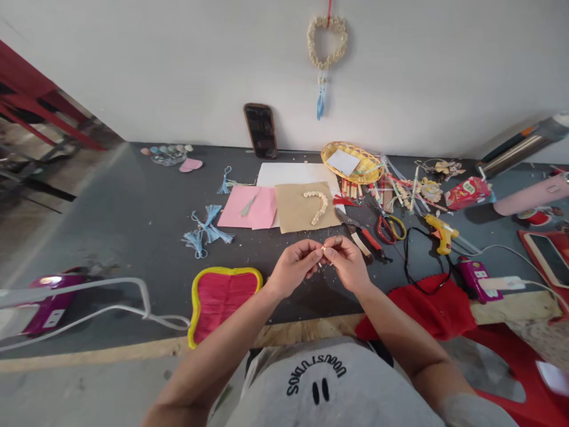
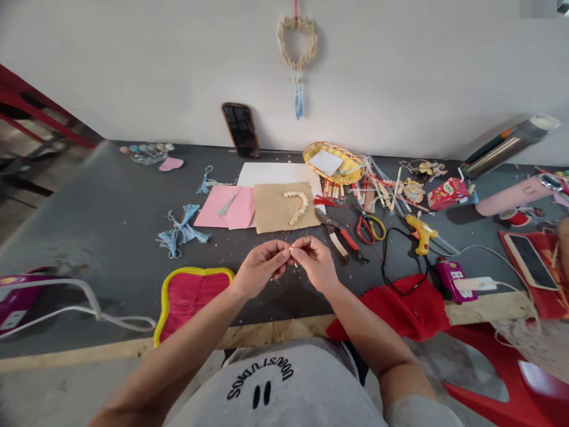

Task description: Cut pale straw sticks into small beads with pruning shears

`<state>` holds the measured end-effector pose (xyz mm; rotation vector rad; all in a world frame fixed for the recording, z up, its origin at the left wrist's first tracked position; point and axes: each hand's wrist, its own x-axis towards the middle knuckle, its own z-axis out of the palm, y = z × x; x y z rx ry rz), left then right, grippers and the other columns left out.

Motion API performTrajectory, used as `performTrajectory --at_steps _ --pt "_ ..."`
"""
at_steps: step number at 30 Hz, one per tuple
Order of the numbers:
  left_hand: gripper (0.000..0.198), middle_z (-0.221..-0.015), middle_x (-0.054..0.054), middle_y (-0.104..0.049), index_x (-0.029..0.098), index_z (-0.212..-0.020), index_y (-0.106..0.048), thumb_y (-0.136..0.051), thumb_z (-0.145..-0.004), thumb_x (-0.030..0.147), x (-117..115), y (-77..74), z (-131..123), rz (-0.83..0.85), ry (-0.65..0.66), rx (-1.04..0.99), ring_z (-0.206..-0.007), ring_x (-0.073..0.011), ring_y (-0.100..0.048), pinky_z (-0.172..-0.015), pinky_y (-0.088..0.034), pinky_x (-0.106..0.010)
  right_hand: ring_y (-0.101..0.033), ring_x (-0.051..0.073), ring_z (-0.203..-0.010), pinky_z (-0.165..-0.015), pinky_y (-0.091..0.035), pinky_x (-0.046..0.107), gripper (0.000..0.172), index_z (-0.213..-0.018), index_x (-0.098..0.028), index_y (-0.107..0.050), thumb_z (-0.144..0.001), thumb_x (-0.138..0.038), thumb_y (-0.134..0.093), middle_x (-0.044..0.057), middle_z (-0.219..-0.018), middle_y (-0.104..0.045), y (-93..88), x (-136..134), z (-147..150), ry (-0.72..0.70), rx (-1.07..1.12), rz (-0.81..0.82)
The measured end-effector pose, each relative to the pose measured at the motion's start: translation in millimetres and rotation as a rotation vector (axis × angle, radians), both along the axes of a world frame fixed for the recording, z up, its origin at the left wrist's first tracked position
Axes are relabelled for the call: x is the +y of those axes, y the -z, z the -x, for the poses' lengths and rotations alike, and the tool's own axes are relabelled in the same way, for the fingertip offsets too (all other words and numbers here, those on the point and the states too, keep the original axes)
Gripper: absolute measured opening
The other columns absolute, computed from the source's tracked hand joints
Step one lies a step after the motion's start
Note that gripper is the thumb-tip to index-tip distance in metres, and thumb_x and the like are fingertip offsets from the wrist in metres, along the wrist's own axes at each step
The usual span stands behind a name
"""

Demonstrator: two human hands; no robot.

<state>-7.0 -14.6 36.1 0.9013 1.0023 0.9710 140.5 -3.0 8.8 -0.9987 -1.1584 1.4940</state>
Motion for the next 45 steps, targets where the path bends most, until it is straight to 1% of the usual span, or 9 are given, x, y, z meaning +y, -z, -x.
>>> performTrajectory --at_steps 4,8,13,21,26,30,36,40,45 --pt "0.036 -0.068 0.000 -0.062 0.014 -0.083 -0.062 -0.067 -0.079 0.049 -5.1 -4.9 3.7 -0.057 0.037 0.052 -0.048 -0.0046 -0.043 -0.043 -0.033 -0.017 -0.060 0.013 -0.063 -0.059 -0.050 0.027 0.023 -0.084 -0.023 -0.060 -0.079 -0.042 -0.070 -0.003 -0.072 -0.061 -11.0 -2.3 -4.8 -0.071 0.011 -0.038" --pt "0.032 -0.071 -0.001 -0.062 0.014 -0.084 -0.062 -0.063 -0.083 0.046 -9.5 -7.7 8.9 -0.096 0.096 0.093 -0.051 -0.0050 -0.044 -0.046 -0.033 -0.017 -0.061 0.012 -0.063 -0.057 -0.050 0.026 0.021 -0.088 -0.023 -0.063 -0.079 -0.041 -0.070 -0.002 -0.076 -0.063 -22.1 -5.0 -9.5 -0.127 -0.031 -0.072" --pt "0.029 -0.073 -0.001 -0.062 0.015 -0.086 -0.062 -0.060 -0.085 0.044 -12.6 -10.5 10.1 -0.135 0.110 0.157 -0.054 -0.0068 -0.046 -0.049 -0.036 -0.018 -0.060 0.012 -0.064 -0.060 -0.052 0.027 0.017 -0.088 -0.023 -0.064 -0.082 -0.039 -0.066 0.000 -0.083 -0.064 -28.1 -8.1 -11.8 -0.136 -0.098 -0.148" --pt "0.026 -0.069 0.000 -0.059 0.015 -0.082 -0.062 -0.056 -0.088 0.039 -14.6 -12.3 5.7 -0.239 0.066 0.320 -0.054 -0.0073 -0.043 -0.050 -0.035 -0.019 -0.056 0.011 -0.063 -0.058 -0.048 0.026 0.014 -0.086 -0.023 -0.065 -0.083 -0.037 -0.066 0.000 -0.083 -0.062 -23.8 -8.7 -12.2 -0.090 -0.100 -0.176" --pt "0.025 -0.072 -0.001 -0.063 0.015 -0.082 -0.064 -0.053 -0.089 0.036 -13.8 -13.8 5.3 -0.348 0.055 0.420 -0.063 -0.0102 -0.052 -0.060 -0.042 -0.021 -0.055 0.010 -0.061 -0.056 -0.047 0.025 0.019 -0.085 -0.022 -0.064 -0.081 -0.040 -0.068 0.000 -0.081 -0.063 -22.9 -7.9 -12.3 -0.086 -0.099 -0.159" --pt "0.024 -0.075 -0.002 -0.066 0.015 -0.082 -0.064 -0.052 -0.090 0.034 -11.4 -13.8 6.9 -0.405 0.070 0.492 -0.070 -0.0120 -0.057 -0.065 -0.044 -0.022 -0.055 0.011 -0.061 -0.056 -0.048 0.025 0.024 -0.091 -0.023 -0.064 -0.082 -0.045 -0.066 0.000 -0.078 -0.062 -22.1 -8.1 -13.0 -0.111 -0.096 -0.139" --pt "0.018 -0.072 0.001 -0.064 0.017 -0.082 -0.063 -0.052 -0.090 0.028 -9.8 -10.8 7.3 -0.454 0.083 0.694 -0.066 -0.0110 -0.056 -0.063 -0.041 -0.021 -0.060 0.014 -0.076 -0.068 -0.050 0.027 0.016 -0.086 -0.022 -0.064 -0.086 -0.037 -0.062 0.002 -0.083 -0.063 -19.6 -9.1 -14.6 -0.035 -0.300 -0.243" --pt "0.016 -0.072 0.001 -0.064 0.017 -0.082 -0.063 -0.051 -0.090 0.024 -10.9 -11.8 5.5 -0.488 0.088 0.748 -0.065 -0.0106 -0.056 -0.062 -0.040 -0.020 -0.054 0.012 -0.066 -0.062 -0.046 0.025 0.016 -0.083 -0.020 -0.060 -0.087 -0.036 -0.059 -0.001 -0.074 -0.059 -21.0 -10.8 -13.0 -0.021 -0.295 -0.227" --pt "0.014 -0.070 0.002 -0.062 0.017 -0.084 -0.065 -0.054 -0.089 0.025 -11.5 -10.1 6.0 -0.498 0.096 0.701 -0.063 -0.0094 -0.053 -0.060 -0.039 -0.019 -0.050 0.011 -0.060 -0.057 -0.043 0.024 0.018 -0.080 -0.020 -0.058 -0.086 -0.038 -0.059 -0.003 -0.066 -0.054 -21.9 -12.6 -11.9 -0.028 -0.233 -0.161"
